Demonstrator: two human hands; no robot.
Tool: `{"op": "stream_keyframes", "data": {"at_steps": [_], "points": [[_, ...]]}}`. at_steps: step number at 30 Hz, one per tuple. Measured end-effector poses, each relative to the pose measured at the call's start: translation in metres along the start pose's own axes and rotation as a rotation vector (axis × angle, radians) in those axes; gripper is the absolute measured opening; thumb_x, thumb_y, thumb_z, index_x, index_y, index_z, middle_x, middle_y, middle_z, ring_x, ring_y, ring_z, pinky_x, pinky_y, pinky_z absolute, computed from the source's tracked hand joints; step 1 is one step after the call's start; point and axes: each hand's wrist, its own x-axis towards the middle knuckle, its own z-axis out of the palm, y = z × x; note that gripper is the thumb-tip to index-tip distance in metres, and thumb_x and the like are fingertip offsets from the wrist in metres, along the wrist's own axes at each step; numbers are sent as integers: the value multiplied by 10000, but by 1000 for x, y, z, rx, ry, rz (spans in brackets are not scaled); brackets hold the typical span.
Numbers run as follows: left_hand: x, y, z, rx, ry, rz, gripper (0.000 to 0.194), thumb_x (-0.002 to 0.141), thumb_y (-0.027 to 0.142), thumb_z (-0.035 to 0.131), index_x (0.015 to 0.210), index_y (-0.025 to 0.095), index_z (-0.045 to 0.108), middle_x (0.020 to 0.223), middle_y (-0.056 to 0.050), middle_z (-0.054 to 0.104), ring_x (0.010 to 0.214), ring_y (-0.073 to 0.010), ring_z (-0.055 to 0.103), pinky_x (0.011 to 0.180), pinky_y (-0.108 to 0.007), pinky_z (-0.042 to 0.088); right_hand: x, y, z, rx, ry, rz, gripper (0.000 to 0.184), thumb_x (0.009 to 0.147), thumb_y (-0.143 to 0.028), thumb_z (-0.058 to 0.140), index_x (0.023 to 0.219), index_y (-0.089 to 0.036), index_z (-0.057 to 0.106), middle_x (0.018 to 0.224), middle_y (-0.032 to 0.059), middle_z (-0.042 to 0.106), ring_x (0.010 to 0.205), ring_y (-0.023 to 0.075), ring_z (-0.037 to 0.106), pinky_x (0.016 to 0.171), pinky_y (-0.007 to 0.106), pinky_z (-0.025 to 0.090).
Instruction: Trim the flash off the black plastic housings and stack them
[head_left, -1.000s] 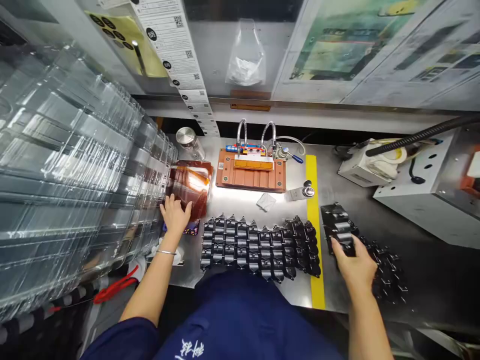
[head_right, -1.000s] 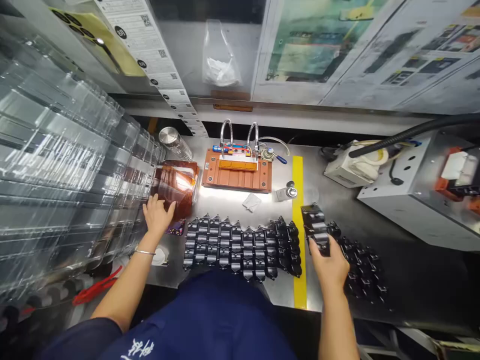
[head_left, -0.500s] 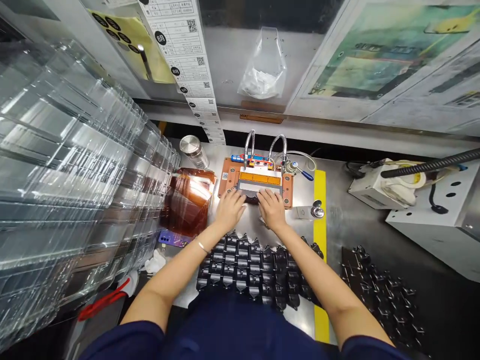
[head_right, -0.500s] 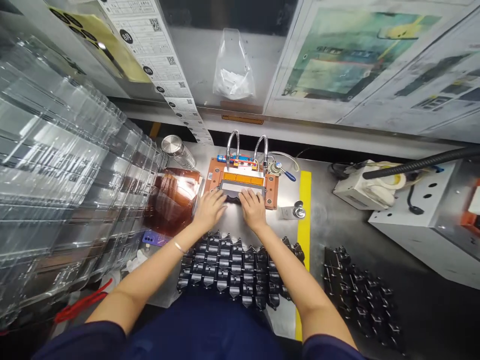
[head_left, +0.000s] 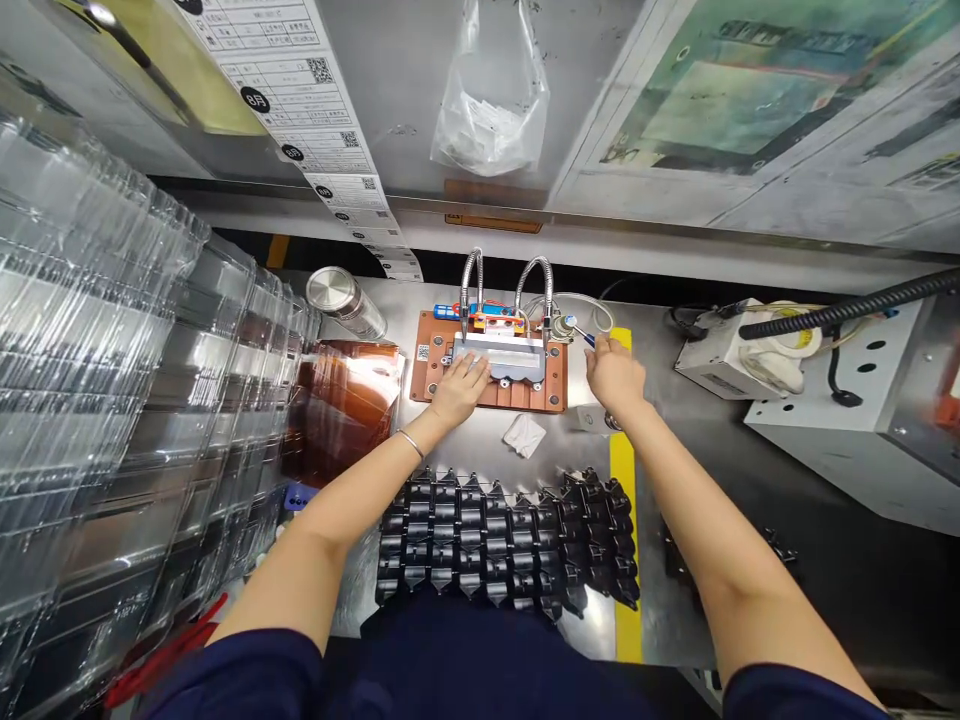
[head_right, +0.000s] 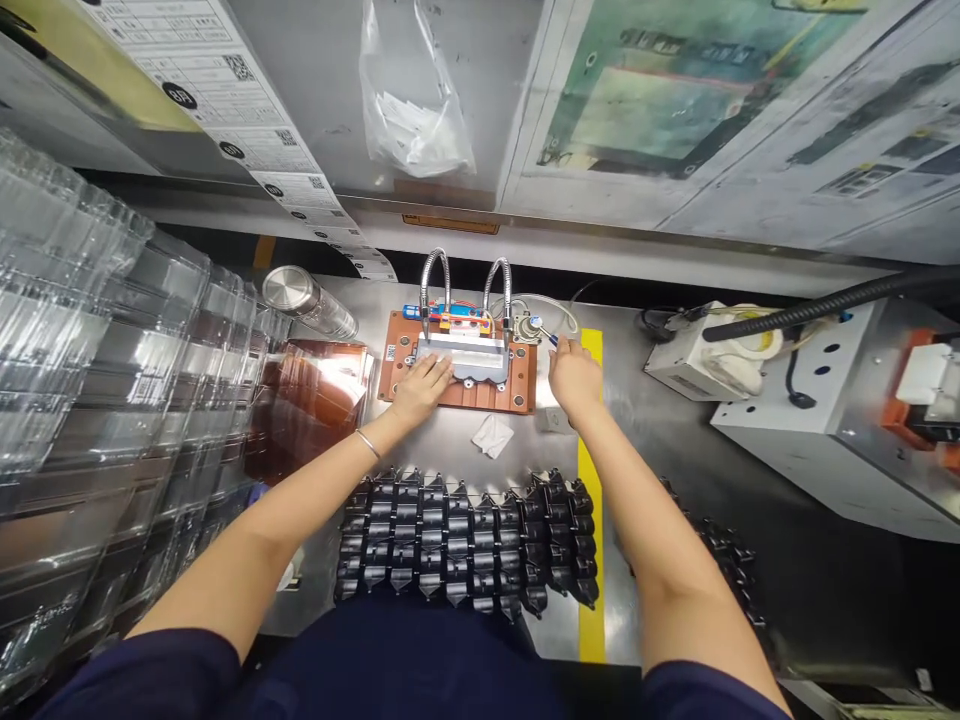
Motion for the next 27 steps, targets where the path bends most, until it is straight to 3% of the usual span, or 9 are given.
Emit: {"op": "stream_keyframes", "data": {"at_steps": [3, 7, 12, 14, 16, 18, 20, 24, 27], "points": [[0, 2, 0, 25, 17, 18, 305, 921, 139, 446, 1155, 129, 643, 1255, -168, 631, 1256, -286, 529, 1049, -510, 429, 7, 4, -2, -68, -68, -8, 406, 930, -238, 367, 1231, -103, 603, 1082, 218, 658, 925, 311, 598, 712, 395, 462], [3, 3, -6, 10, -10, 13, 313, 923, 128, 429, 1156, 129, 639, 1270, -149, 625, 1265, -280, 521, 1056, -496, 431, 23, 15, -9, -59, -61, -41, 374, 922, -202, 386, 1171, -110, 650, 1043, 219, 667, 927, 308, 588, 730, 403, 441], [4, 4, -16, -130, -35, -99, 308, 954, 246, 416, 1145, 159, 640, 1272, -135, 628, 1292, -245, 496, 1114, -472, 364, 32, 15, -14, 81, 37, 32, 399, 911, -227, 401, 1214, -99, 627, 1218, 237, 601, 1030, 361, 557, 815, 494, 431], [8, 2, -19, -139, 22, -234, 354, 953, 331, 418, 1197, 153, 602, 1325, -163, 581, 1333, -271, 443, 1141, -528, 286, 24, 1, -11, 170, 119, 67, 426, 909, -277, 413, 1256, -100, 586, 1273, 236, 566, 1078, 359, 545, 852, 503, 438], [14, 0, -20, -157, 106, -486, 438, 923, 402, 465, 1252, 124, 542, 1397, -223, 490, 1372, -330, 369, 1137, -600, 210, 8, -22, -2, 374, 135, 84, 472, 894, -336, 440, 1296, -108, 535, 1239, 214, 595, 1055, 323, 578, 877, 481, 460], [17, 3, -20, -212, 160, -721, 529, 857, 453, 568, 1252, 106, 510, 1417, -271, 439, 1377, -383, 334, 1119, -634, 187, -15, -48, 10, 680, 43, 95, 517, 861, -381, 474, 1305, -118, 507, 1152, 178, 652, 983, 285, 630, 870, 451, 495], [12, 12, -23, -278, 155, -818, 592, 776, 454, 673, 1217, 101, 499, 1381, -299, 457, 1353, -411, 359, 1098, -635, 222, -43, -70, 18, 937, -30, 134, 569, 825, -406, 505, 1319, -127, 472, 1166, 169, 653, 1014, 273, 638, 879, 440, 512], [-35, 48, -41, -410, 136, -824, 581, 740, 351, 720, 1192, 117, 440, 1132, -230, 625, 1155, -341, 575, 965, -527, 455, -105, -81, 16, 1158, 2, 176, 661, 770, -381, 556, 1361, -134, 395, 1219, 188, 613, 1062, 260, 628, 874, 417, 528], [-85, 74, -67, -397, 281, -576, 428, 801, 242, 637, 1172, 174, 434, 1041, -128, 649, 1060, -254, 630, 918, -452, 514, -144, -69, 0, 1148, 24, 73, 453, 774, -303, 486, 1207, -180, 537, 1180, 143, 612, 1027, 227, 628, 819, 358, 541]]}}
